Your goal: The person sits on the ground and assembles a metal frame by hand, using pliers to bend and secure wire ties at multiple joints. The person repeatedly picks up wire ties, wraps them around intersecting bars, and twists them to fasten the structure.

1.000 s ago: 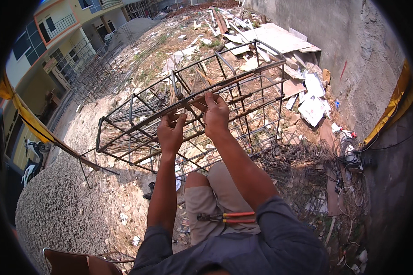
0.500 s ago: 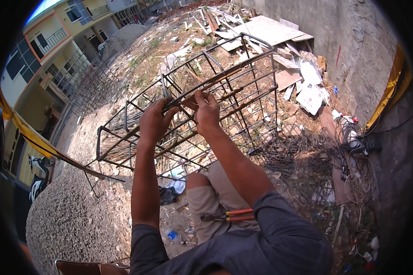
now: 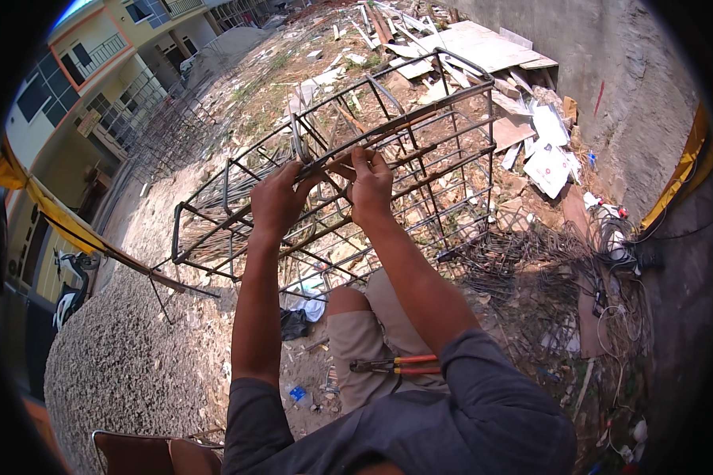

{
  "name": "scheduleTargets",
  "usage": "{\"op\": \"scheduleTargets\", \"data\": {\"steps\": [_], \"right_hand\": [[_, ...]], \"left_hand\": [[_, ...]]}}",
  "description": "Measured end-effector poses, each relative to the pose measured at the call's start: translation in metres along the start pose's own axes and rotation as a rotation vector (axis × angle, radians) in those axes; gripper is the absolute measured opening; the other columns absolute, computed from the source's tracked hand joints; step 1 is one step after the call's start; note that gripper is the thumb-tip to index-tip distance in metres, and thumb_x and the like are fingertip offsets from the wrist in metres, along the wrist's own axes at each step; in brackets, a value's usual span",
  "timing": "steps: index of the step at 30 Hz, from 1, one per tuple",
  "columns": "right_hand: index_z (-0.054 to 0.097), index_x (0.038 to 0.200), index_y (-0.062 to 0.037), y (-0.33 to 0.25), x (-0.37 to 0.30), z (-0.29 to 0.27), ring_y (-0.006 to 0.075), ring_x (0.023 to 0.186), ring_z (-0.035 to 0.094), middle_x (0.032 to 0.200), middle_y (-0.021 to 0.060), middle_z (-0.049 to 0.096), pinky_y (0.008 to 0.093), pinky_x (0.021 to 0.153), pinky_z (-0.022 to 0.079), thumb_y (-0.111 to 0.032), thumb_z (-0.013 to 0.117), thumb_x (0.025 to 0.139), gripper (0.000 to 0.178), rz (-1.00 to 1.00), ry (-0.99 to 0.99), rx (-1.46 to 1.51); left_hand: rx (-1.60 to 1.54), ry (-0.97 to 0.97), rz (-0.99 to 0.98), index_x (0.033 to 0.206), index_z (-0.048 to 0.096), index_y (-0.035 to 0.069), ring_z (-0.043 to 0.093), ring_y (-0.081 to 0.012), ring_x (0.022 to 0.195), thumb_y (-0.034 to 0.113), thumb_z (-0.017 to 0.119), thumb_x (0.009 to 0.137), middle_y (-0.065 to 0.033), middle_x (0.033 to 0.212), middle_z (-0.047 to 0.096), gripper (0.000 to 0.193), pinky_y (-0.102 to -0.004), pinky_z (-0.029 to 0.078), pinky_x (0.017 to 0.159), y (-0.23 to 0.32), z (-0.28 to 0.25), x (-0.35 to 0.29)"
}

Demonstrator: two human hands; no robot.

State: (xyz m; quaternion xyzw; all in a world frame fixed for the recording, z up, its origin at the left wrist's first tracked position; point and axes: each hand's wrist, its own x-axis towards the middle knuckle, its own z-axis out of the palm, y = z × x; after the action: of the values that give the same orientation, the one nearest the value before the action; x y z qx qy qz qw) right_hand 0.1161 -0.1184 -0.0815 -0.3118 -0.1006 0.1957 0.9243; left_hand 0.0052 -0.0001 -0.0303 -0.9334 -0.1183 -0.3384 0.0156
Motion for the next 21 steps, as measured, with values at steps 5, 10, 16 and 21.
{"op": "scheduleTargets", "data": {"steps": [5,10,16,21], "right_hand": [[0.061,0.104,-0.0123,0.002,0.0,-0.002,0.0132,0.078,0.075,0.089,0.0028,0.074,0.0195,0.038,0.027,-0.024,0.061,0.105,0.012,-0.007,-0.007,0.033],[0.06,0.103,-0.0117,0.006,-0.001,0.0,0.0124,0.076,0.075,0.088,0.0036,0.074,0.0191,0.037,0.026,-0.024,0.061,0.105,0.012,-0.032,-0.017,0.001],[0.06,0.103,-0.0098,0.006,0.001,0.003,0.0113,0.073,0.074,0.091,0.006,0.074,0.0188,0.036,0.026,-0.022,0.058,0.106,0.012,-0.045,0.01,0.001],[0.061,0.102,-0.0094,0.006,-0.001,0.0,0.0125,0.073,0.074,0.089,0.0056,0.074,0.0189,0.037,0.027,-0.021,0.059,0.106,0.013,-0.068,-0.014,-0.005]], "left_hand": [[0.021,-0.036,-0.064,0.096,0.07,0.013,0.073,-0.0286,0.079,0.054,0.071,0.089,-0.0048,0.092,0.075,0.042,-0.0427,0.055,0.066,0.003,0.0,0.0],[0.038,0.016,-0.039,0.096,0.068,0.014,0.072,-0.0288,0.076,0.055,0.071,0.088,-0.0038,0.087,0.072,0.042,-0.0429,0.054,0.063,0.001,0.003,-0.001],[0.088,0.051,-0.03,0.092,0.066,0.014,0.071,-0.0274,0.071,0.055,0.071,0.087,-0.0029,0.083,0.071,0.042,-0.0415,0.053,0.059,0.002,0.009,-0.001],[0.09,0.124,-0.019,0.091,0.066,0.014,0.071,-0.0264,0.069,0.055,0.072,0.086,-0.0021,0.082,0.072,0.042,-0.0406,0.052,0.058,0.002,0.011,-0.005]]}}
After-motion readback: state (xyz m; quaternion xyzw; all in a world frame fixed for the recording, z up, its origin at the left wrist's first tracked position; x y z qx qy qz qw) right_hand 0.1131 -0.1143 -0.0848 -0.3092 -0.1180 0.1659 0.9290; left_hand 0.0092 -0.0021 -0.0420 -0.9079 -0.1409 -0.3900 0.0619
